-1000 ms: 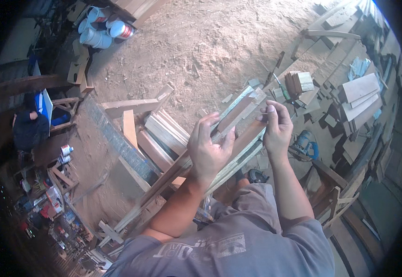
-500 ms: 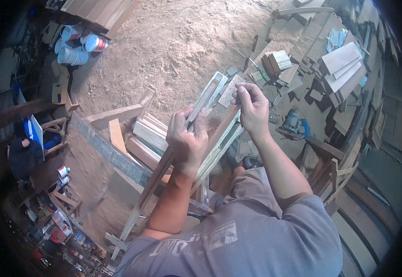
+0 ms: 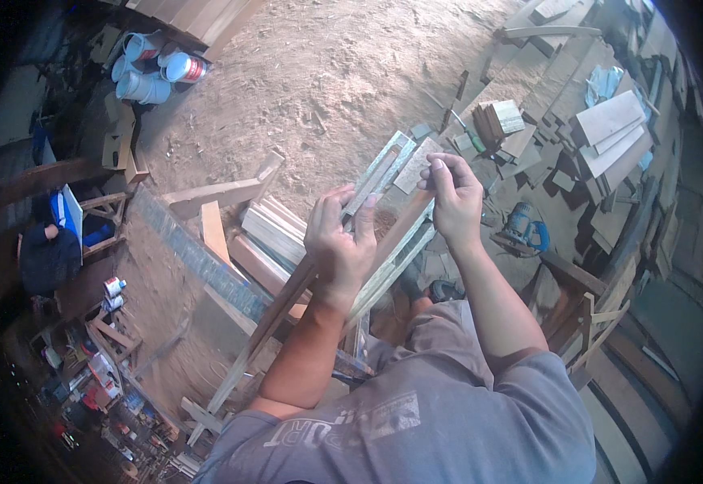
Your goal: The person assembles small wooden pieces into a larger wooden frame. They repeatedly fit pieces into slots, hammer them into place, and use an electric sander to smooth the edges. The person handles multiple small wooden blocks and a curved wooden frame throughout the process.
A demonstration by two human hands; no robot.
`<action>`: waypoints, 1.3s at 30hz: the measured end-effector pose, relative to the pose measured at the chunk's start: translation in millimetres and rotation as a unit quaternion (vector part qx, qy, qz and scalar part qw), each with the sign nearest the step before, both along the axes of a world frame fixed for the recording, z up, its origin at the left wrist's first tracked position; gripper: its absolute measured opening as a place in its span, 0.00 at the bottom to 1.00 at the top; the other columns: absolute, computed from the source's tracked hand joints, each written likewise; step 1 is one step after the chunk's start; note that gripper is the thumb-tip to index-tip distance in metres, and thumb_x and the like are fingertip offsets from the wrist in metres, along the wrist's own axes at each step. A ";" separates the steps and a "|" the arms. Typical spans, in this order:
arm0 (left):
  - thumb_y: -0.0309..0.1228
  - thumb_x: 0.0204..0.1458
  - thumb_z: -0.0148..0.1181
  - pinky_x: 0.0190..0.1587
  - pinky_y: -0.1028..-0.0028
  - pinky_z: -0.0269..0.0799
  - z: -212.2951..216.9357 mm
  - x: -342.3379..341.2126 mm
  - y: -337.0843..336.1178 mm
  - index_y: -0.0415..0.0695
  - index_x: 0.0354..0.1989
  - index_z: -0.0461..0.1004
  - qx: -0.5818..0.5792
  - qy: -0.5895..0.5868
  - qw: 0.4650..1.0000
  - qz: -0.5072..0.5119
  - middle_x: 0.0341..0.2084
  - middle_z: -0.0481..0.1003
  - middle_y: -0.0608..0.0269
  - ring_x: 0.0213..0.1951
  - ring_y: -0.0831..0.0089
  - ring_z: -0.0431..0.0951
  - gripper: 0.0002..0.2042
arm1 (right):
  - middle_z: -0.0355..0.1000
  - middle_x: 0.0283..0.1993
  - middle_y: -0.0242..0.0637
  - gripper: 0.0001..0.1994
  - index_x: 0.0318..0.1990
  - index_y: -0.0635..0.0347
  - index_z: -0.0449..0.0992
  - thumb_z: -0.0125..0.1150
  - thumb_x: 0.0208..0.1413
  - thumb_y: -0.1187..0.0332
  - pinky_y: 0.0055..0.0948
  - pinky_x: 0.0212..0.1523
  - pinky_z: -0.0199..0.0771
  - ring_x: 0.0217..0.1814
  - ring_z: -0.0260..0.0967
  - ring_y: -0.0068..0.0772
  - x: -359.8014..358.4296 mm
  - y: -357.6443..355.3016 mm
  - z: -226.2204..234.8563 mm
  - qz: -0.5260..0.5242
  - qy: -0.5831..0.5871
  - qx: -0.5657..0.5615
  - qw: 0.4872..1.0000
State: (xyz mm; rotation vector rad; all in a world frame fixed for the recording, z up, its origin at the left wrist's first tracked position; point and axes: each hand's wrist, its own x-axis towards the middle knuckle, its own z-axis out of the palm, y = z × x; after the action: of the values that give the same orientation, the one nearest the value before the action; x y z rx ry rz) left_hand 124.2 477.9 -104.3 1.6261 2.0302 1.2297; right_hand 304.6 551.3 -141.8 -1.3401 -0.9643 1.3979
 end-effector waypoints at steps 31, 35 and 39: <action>0.34 0.61 0.70 0.43 0.57 0.80 2.2 6.6 -0.3 0.40 0.44 0.76 -0.016 0.030 0.999 0.025 0.43 0.81 0.51 0.44 0.50 0.84 0.13 | 0.79 0.38 0.34 0.13 0.50 0.69 0.80 0.61 0.73 0.65 0.25 0.43 0.78 0.39 0.76 0.23 6.9 8.1 -0.4 0.072 -0.051 0.001 0.996; 0.31 0.56 0.70 0.47 0.58 0.80 -1.3 5.6 -2.5 0.42 0.46 0.74 -0.037 0.023 0.999 0.019 0.45 0.80 0.54 0.46 0.51 0.84 0.14 | 0.79 0.40 0.34 0.12 0.51 0.67 0.80 0.61 0.73 0.66 0.26 0.44 0.78 0.40 0.77 0.23 7.4 8.3 0.6 0.077 -0.053 -0.006 0.996; 0.31 0.54 0.70 0.48 0.57 0.80 5.5 7.1 -3.6 0.43 0.48 0.73 -0.061 0.016 0.998 0.021 0.44 0.80 0.55 0.45 0.51 0.83 0.16 | 0.79 0.49 0.34 0.11 0.56 0.65 0.79 0.59 0.75 0.69 0.28 0.53 0.78 0.50 0.76 0.24 2.1 15.4 25.5 0.104 -0.195 0.074 0.972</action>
State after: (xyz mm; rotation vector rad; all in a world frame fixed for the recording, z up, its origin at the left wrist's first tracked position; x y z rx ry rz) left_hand 131.3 474.4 -98.7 1.5627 2.1242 1.0769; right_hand 306.7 566.7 -116.3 -1.4614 -1.4784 1.2043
